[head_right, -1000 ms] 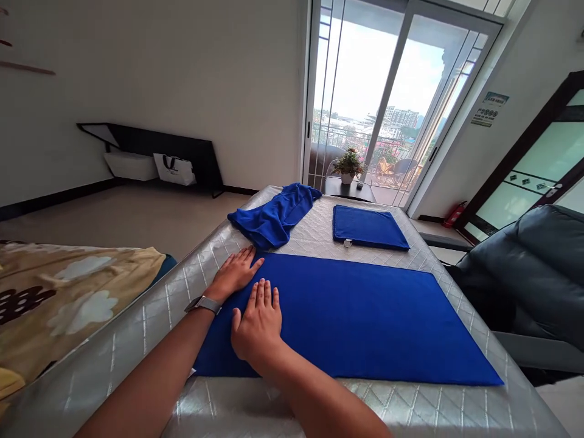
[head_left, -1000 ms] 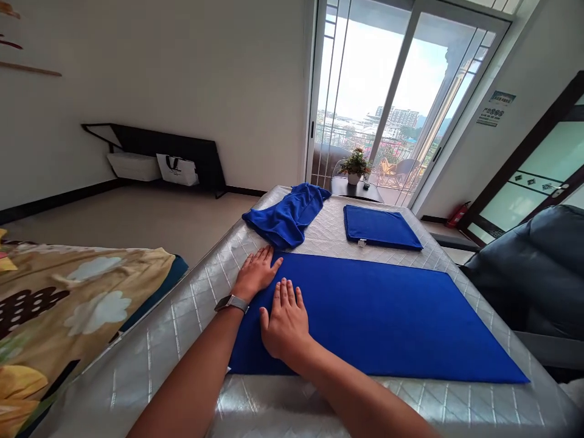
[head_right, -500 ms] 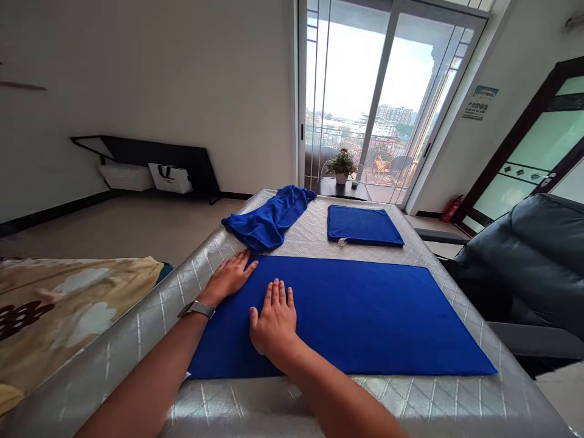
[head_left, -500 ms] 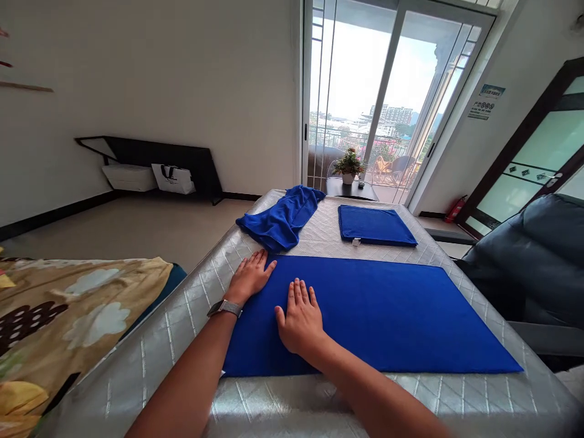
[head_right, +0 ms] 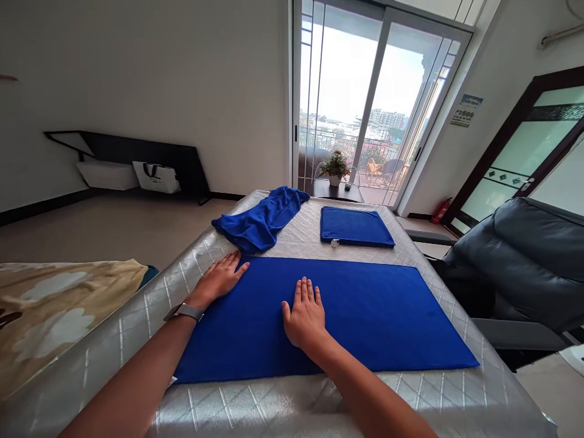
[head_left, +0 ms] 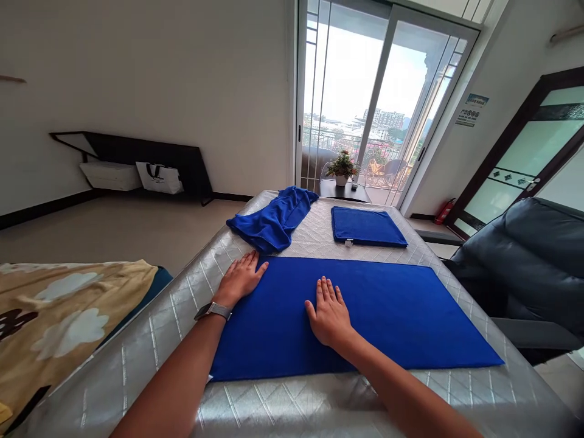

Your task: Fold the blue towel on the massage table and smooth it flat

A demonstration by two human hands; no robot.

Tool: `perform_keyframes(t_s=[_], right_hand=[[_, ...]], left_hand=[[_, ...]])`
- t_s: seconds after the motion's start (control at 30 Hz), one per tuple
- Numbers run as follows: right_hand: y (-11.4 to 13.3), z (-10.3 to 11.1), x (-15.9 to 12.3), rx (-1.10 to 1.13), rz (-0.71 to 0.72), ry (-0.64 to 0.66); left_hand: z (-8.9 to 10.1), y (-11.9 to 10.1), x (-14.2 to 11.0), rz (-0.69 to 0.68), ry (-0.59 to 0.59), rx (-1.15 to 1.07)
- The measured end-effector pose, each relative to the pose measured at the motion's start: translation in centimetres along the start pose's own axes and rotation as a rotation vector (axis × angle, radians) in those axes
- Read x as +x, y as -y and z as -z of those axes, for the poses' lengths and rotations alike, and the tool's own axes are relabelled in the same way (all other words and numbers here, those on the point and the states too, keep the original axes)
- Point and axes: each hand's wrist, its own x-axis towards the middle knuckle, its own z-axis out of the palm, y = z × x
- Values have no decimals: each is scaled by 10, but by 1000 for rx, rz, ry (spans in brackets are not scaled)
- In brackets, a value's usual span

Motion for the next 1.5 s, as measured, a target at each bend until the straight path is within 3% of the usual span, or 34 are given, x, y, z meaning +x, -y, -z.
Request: perform_keyframes(t_s=[0.6,1.5], right_hand=[[-95,29,-25,-92,-144,3],[-235,53,-39,-285,-402,-104]], left_hand=[[-6,8,7,-15,-24,0],[-7,13,11,-24,-6,9]])
